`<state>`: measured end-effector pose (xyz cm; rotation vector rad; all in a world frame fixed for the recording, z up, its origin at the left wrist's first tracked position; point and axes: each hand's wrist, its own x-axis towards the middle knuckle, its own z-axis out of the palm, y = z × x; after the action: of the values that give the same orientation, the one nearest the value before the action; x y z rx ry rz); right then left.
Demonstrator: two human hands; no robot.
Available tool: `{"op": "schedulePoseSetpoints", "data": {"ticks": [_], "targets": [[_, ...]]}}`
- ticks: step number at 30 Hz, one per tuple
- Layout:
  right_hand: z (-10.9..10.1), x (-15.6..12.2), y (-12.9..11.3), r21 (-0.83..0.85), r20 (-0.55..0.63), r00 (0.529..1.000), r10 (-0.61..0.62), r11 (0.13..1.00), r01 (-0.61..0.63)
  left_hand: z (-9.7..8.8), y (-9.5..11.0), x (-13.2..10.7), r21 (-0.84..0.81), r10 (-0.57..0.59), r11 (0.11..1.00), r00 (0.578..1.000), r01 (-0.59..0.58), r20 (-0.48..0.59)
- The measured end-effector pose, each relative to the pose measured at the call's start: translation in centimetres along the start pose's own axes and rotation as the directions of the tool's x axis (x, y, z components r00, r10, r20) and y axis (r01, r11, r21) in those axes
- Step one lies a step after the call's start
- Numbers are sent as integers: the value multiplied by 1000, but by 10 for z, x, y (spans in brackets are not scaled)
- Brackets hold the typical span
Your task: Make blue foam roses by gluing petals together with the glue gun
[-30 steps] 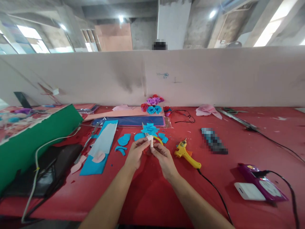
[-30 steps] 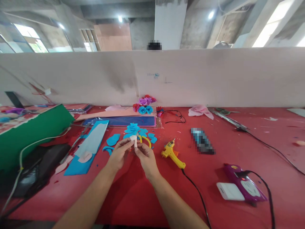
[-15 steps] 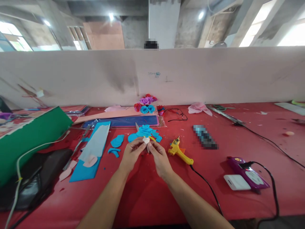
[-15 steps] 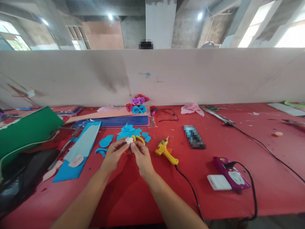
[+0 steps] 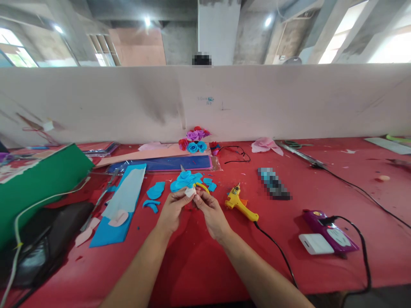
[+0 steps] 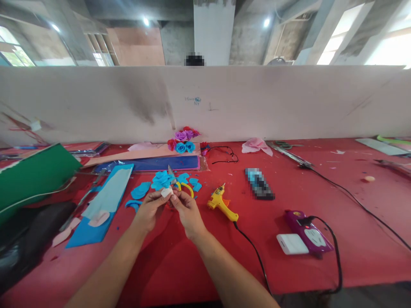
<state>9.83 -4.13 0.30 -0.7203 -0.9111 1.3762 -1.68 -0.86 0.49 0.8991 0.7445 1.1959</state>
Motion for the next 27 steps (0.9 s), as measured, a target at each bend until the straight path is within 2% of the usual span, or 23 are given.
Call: {"op": "schedulePoseSetpoints", "data": {"ticks": [4, 7, 11, 14, 17, 20, 23, 27], "targets": [[-4, 0, 1, 114, 62, 988, 145, 982, -151, 2, 7, -2, -16, -117, 993, 989, 119, 92], [-5, 0, 1, 139, 95, 976, 195, 968, -207, 3, 10, -2, -5, -133, 991, 985, 134, 107], [-2, 0, 1, 8, 47, 993, 107, 994, -107, 2, 9, -1, 4, -79, 997, 996, 79, 32], [-1, 0, 0, -43, 28, 998, 58, 997, -57, 1, 9, -1, 43, -59, 997, 997, 57, 51], [-3, 0, -1, -12, 31, 996, 82, 997, -82, 2, 10, -2, 86, -75, 994, 993, 67, 96], [-5, 0, -1, 33, 37, 991, 132, 991, -133, 5, 11, -3, 83, -99, 992, 991, 92, 94], [-2, 0, -1, 29, 21, 992, 124, 992, -124, 5, 11, -2, 22, -82, 996, 996, 81, 36], [2, -1, -2, -73, -2, 1000, 20, 997, -21, 1, 9, 1, -39, -64, 997, 997, 62, -40]]}}
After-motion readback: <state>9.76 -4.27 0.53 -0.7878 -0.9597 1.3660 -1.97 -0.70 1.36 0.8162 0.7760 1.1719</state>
